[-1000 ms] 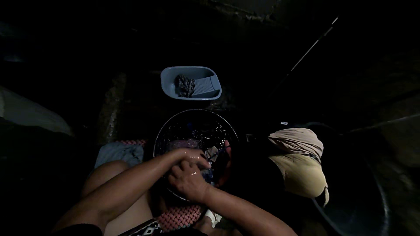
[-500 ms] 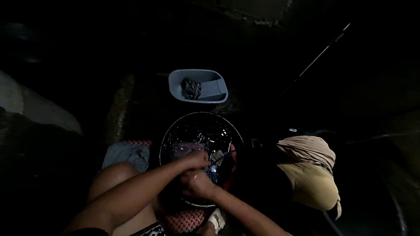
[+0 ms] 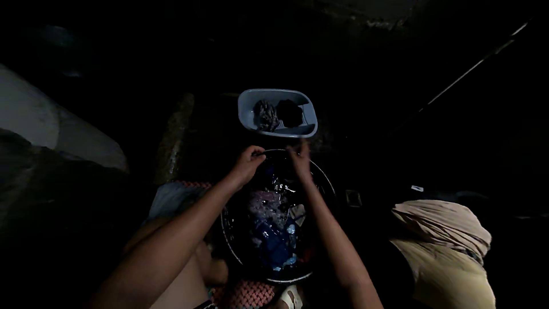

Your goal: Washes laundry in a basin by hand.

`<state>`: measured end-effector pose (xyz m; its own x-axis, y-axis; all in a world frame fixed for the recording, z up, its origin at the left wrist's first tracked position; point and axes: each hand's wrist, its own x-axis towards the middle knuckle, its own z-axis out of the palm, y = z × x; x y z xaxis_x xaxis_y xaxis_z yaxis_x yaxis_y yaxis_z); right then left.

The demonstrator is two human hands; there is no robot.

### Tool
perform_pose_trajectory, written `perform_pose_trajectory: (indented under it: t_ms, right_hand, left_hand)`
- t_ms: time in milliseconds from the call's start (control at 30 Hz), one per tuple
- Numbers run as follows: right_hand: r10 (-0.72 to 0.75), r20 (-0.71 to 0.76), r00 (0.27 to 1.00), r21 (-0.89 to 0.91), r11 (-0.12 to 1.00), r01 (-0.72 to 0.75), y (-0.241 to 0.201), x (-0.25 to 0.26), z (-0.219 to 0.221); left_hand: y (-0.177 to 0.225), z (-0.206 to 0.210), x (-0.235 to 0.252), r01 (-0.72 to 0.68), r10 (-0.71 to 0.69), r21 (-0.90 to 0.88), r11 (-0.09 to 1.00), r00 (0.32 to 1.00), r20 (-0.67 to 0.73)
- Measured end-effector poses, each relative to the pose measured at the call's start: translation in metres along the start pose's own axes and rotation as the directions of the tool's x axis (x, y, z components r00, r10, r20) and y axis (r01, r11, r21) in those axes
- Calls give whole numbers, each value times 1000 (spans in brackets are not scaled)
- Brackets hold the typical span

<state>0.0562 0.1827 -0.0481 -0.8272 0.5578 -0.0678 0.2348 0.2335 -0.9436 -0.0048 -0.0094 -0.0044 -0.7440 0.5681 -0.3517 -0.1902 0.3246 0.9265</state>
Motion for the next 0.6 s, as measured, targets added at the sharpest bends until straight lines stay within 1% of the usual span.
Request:
perform_pose_trajectory:
  t_ms: [33, 67, 100, 133, 167, 200, 267, 300, 333, 367, 433, 467, 500, 533, 567, 600]
  right_hand:
    - [32, 146, 989, -102, 995, -17, 21, -4, 18]
    - [107, 309, 945, -178, 983, -53, 44, -12, 38]
    - [207, 460, 863, -277, 957, -82, 67, -23, 57]
    - [312, 548, 776, -412, 908, -74, 89, -39, 74]
    - [398, 568, 720, -548, 836, -29, 109, -58, 89]
    - [449, 556, 700, -644, 764, 22, 133, -80, 102]
    - [480, 473, 739, -756, 652, 60, 164, -122, 116]
    - [525, 446, 725, -797, 601, 56, 169, -140, 114]
    - [588, 439, 679, -828, 559, 51, 168, -155, 107]
    - [645, 445, 622, -841, 539, 42, 168, -163, 98]
    - [712, 453, 536, -839, 544, -14, 165, -165, 83]
    - [715, 463, 524, -820, 570, -54, 165, -162, 76]
    - [692, 472, 546, -780, 616, -107, 160, -158, 68]
    - [666, 467, 581, -740, 654, -156, 145, -153, 59]
    - [607, 461, 647, -684, 708, -177, 126, -148, 49]
    - [514, 472, 716, -590, 788, -177, 103, -142, 40]
  left_hand:
    - [-1, 0, 1, -1, 1, 18, 1000, 1000, 6]
    - [-2, -1, 2, 0, -1, 41, 999, 1000, 22]
    - [-3, -1, 3, 0, -3, 73, 997, 999, 39]
    - [-5, -2, 5, -4, -3, 111, 994, 998, 60]
    - [-7, -2, 6, -14, 1, 153, 988, 997, 81]
    - [-8, -2, 8, -31, 11, 203, 979, 995, 99]
    - [-9, -2, 9, -59, 18, 316, 947, 991, 131]
    - [-9, -1, 9, -65, 5, 373, 926, 987, 159]
    - [-9, 0, 7, -77, -10, 433, 898, 981, 195]
    - [-10, 1, 6, -101, -24, 501, 859, 971, 237]
    - [-13, 3, 7, -163, -78, 646, 745, 941, 328]
    - [-16, 5, 8, -186, -129, 704, 686, 920, 369]
    - [-19, 7, 8, -208, -180, 748, 631, 898, 402]
    - [-24, 9, 8, -232, -227, 776, 587, 872, 433]
    - [-30, 12, 8, -261, -262, 787, 559, 845, 466]
    - [-36, 14, 7, -293, -284, 783, 549, 816, 504]
